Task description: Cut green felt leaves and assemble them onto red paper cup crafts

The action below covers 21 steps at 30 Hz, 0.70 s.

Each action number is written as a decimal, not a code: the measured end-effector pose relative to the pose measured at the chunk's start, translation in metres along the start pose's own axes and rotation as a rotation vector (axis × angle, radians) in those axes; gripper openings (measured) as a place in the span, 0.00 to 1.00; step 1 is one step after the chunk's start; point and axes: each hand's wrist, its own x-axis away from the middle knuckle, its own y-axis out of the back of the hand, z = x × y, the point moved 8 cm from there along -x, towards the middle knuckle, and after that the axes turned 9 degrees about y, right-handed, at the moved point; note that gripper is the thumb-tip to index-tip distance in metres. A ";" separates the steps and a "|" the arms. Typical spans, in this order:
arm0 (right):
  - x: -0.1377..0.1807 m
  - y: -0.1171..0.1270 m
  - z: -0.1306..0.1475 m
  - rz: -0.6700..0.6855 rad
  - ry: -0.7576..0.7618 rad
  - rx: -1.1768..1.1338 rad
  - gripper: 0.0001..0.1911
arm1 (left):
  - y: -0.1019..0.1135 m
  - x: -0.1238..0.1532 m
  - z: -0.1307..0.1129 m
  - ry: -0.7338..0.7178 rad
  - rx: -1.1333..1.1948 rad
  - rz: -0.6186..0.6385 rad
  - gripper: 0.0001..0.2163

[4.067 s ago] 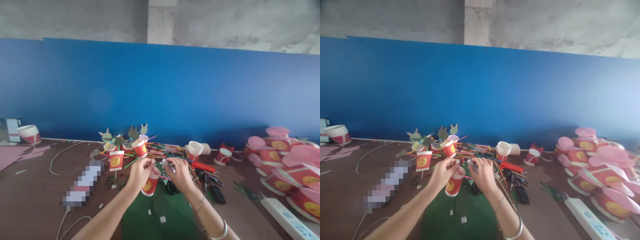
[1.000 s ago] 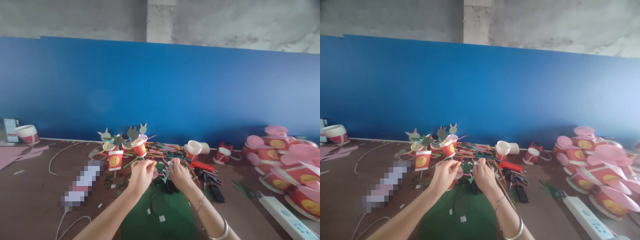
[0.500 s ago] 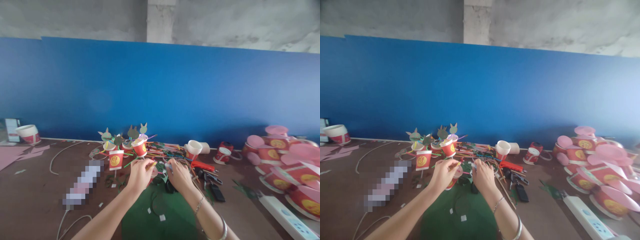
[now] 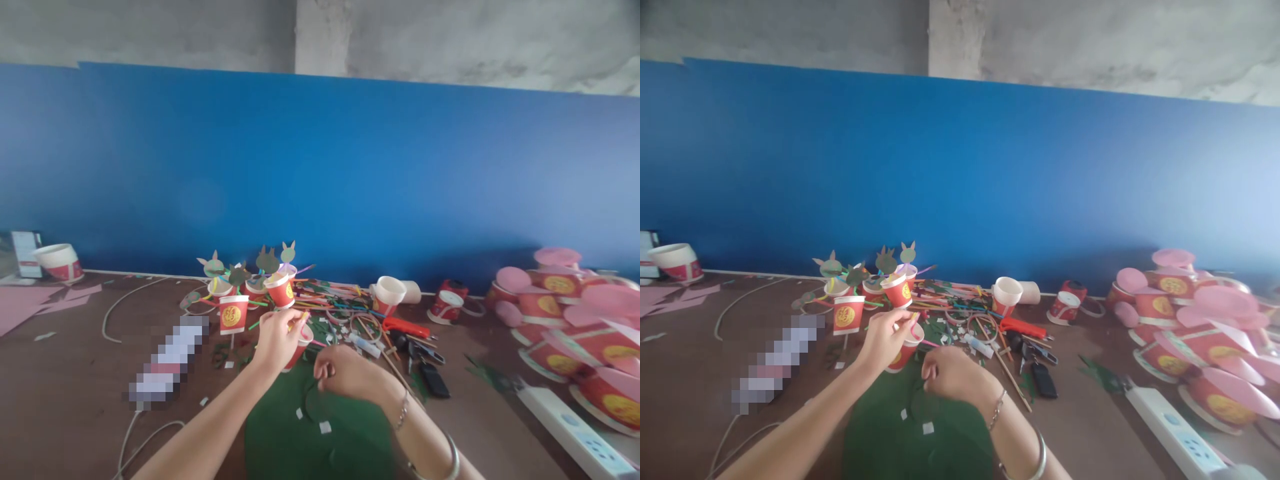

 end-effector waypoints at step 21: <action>0.001 0.052 0.003 -0.488 0.055 -0.510 0.08 | -0.011 -0.005 0.012 0.259 0.469 0.289 0.09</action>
